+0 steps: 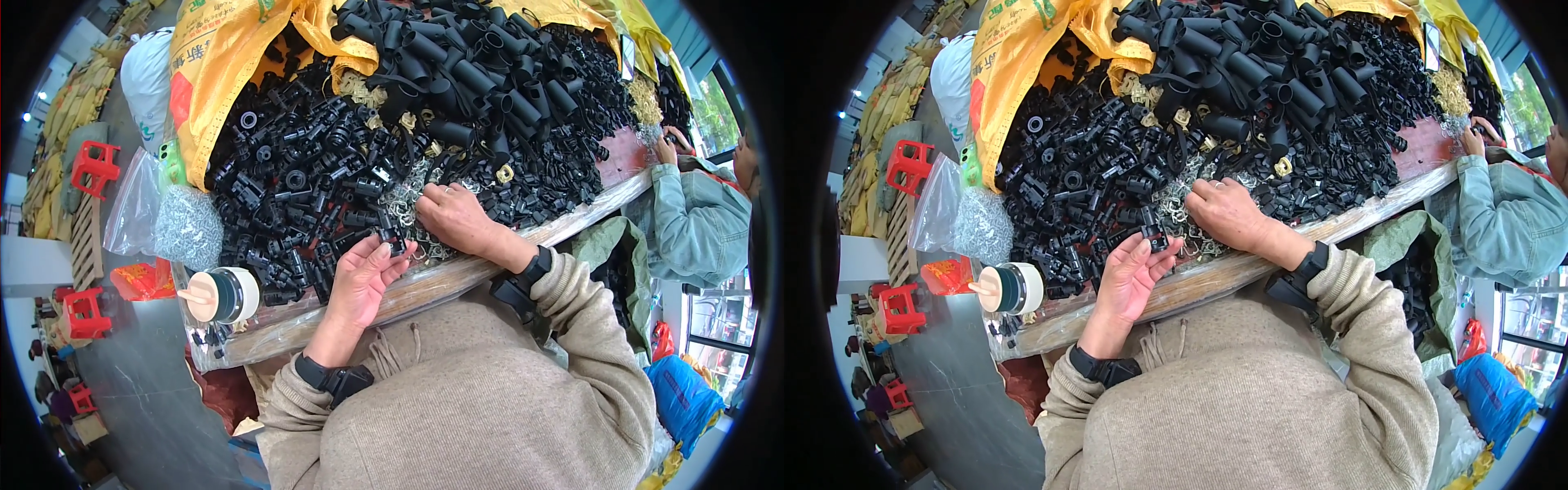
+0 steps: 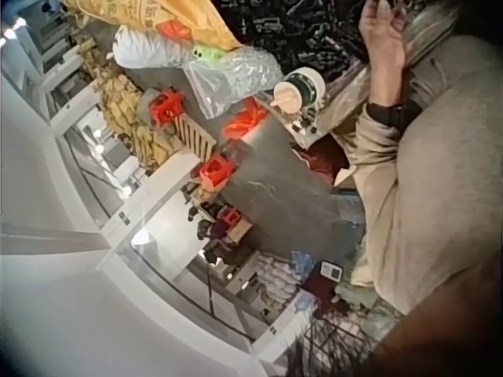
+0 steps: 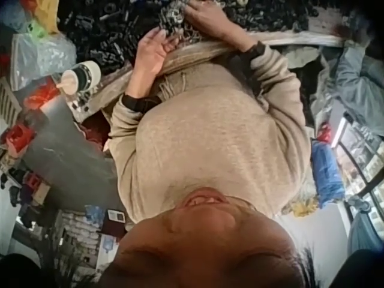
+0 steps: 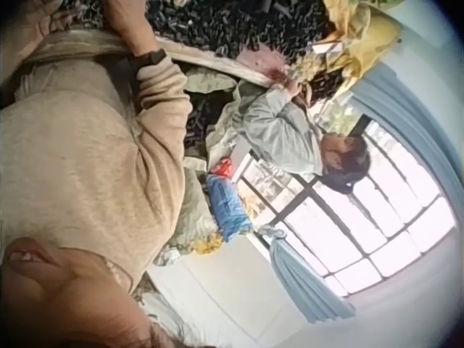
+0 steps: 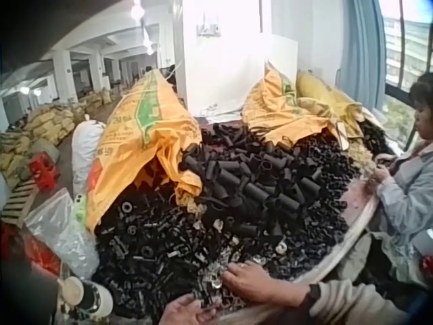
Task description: The person picks up a black plastic component and a small metal clip by hand, then presses the clip into the component. They repeat this process, handling one component and one clip at a time, occasionally moving aside other parts to reach more clips.
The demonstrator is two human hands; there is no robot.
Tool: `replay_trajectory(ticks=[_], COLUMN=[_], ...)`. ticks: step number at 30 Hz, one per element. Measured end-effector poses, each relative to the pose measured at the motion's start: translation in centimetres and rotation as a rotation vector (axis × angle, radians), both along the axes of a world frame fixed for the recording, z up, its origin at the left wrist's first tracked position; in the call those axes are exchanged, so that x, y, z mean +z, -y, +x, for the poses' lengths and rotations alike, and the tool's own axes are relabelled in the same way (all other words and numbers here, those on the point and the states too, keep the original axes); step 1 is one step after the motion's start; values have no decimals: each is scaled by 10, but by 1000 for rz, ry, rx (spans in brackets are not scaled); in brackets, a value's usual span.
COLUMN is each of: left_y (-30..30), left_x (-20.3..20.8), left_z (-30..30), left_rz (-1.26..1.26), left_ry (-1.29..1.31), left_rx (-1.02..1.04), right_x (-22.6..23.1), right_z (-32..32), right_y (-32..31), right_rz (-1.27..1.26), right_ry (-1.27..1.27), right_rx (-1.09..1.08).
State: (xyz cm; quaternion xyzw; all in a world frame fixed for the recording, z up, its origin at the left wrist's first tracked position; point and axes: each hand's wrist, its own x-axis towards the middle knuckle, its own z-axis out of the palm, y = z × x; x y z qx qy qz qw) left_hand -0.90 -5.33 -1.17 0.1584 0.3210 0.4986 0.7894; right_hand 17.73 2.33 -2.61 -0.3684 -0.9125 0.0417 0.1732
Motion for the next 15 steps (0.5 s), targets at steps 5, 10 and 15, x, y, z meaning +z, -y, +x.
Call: replay_trajectory(ticks=[5,10,15], left_y=[10,20,28], left_x=[-11,-17,-16], left_z=[-9,-13,0], left_rz=[26,63,64], left_ry=[9,4,-18], left_rx=[9,14,23], right_x=[-13,-7,0], right_z=[-4,-2,-5], right_y=[10,22,43], right_rz=[-73,-490,-1219], right_ry=[-318,-552,-1163], right_rx=[-64,-200,-210])
